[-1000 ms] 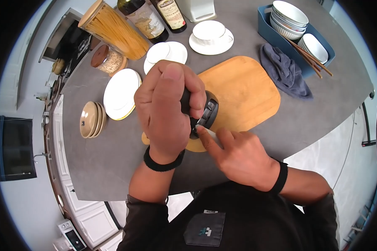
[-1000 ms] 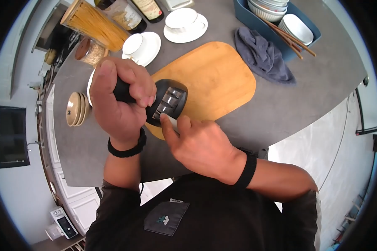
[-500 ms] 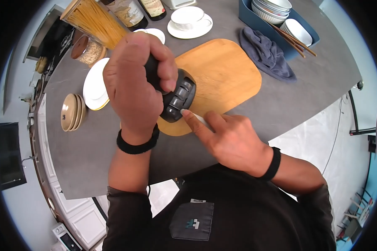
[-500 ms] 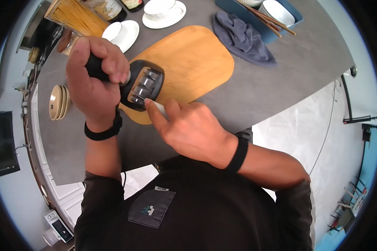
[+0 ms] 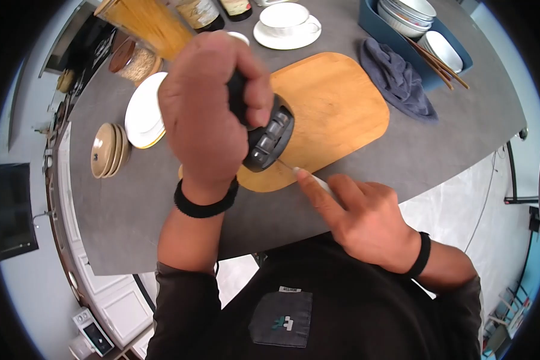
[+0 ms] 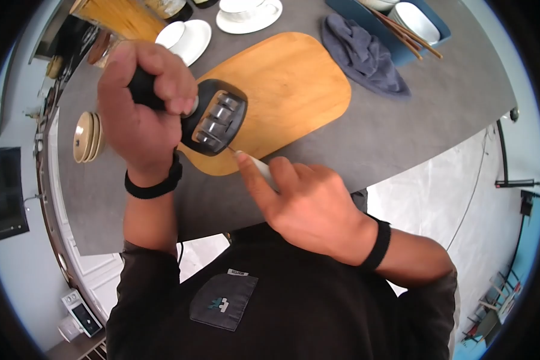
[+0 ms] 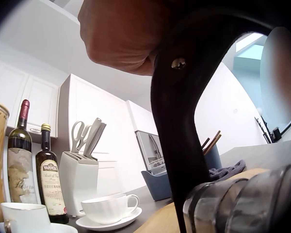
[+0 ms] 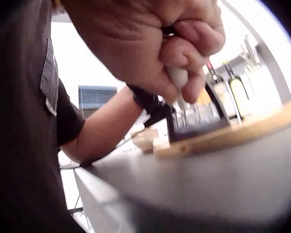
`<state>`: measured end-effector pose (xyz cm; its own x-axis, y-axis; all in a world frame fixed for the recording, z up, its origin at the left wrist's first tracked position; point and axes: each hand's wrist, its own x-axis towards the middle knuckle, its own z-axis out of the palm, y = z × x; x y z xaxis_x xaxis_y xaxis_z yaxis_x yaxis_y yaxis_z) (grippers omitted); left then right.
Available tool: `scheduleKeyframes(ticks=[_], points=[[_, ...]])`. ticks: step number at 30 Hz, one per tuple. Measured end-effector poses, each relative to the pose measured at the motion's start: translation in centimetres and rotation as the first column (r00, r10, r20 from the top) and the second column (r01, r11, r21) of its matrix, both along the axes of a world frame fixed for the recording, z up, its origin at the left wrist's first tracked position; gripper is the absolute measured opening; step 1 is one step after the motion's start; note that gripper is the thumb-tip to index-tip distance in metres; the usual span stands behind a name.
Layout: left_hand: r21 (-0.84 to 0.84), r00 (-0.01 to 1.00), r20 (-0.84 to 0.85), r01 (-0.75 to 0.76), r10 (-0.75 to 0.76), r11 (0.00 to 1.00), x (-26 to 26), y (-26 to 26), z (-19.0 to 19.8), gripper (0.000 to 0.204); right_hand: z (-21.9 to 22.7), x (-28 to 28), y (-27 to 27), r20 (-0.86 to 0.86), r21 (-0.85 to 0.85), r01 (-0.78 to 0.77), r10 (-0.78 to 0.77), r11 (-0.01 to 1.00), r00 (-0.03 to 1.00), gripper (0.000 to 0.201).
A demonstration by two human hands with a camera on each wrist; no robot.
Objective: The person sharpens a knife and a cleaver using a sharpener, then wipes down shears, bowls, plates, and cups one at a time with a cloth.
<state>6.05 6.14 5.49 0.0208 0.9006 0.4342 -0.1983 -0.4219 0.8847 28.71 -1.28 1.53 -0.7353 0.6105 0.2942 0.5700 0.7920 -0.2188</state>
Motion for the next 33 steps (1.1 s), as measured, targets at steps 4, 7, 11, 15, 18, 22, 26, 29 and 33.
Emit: scheduleKeyframes(ticks=[4, 7, 11, 15, 18, 22, 26, 29, 33], points=[[-0.002, 1.0, -0.027, -0.004, 0.004, 1.0, -0.1, 0.0, 0.0, 0.039, -1.5, -3.0, 1.3, -0.06, 0.039, 0.009, -0.007, 0.999, 0.998, 0.071], [-0.015, 1.0, 0.009, -0.004, 0.004, 1.0, -0.3, 0.0, 0.1, 0.039, -1.8, -4.6, 2.2, -0.017, 0.068, 0.024, -0.022, 0.997, 1.0, 0.071], [-0.021, 0.991, 0.127, -0.048, 0.051, 0.999, 0.5, -0.1, 0.3, 0.034, -0.4, -2.2, 1.4, -0.046, 0.052, -0.027, 0.03, 0.998, 0.998, 0.056], [-0.02, 0.991, 0.129, -0.043, 0.045, 0.999, 0.6, -0.1, 0.6, 0.034, 1.5, -0.1, -0.3, 0.033, 0.032, -0.022, 0.021, 0.999, 0.999, 0.062], [-0.008, 0.99, 0.135, -0.04, 0.04, 0.999, 0.6, -0.1, 0.3, 0.034, 0.4, -2.3, 1.7, 0.037, 0.021, -0.047, 0.047, 0.999, 0.998, 0.057], [0.01, 0.99, 0.137, -0.039, 0.037, 0.999, 0.2, 0.1, 0.4, 0.034, 0.0, -4.5, 3.0, 0.042, 0.043, -0.054, 0.052, 0.998, 0.998, 0.064], [-0.018, 0.987, 0.148, -0.053, 0.055, 0.998, 0.4, -0.1, 0.7, 0.033, 1.1, -1.5, 1.4, 0.033, -0.017, -0.04, 0.041, 0.999, 0.999, 0.075], [-0.053, 0.986, 0.158, -0.043, 0.051, 0.998, 0.1, -0.1, 1.0, 0.034, 1.6, -0.1, 0.4, 0.035, 0.049, -0.049, 0.048, 0.998, 0.998, 0.063], [-0.023, 0.987, 0.154, -0.04, 0.043, 0.999, 0.4, 0.0, 0.7, 0.034, -0.3, -2.7, 2.0, 0.002, 0.065, -0.066, 0.066, 0.996, 0.998, 0.067]])
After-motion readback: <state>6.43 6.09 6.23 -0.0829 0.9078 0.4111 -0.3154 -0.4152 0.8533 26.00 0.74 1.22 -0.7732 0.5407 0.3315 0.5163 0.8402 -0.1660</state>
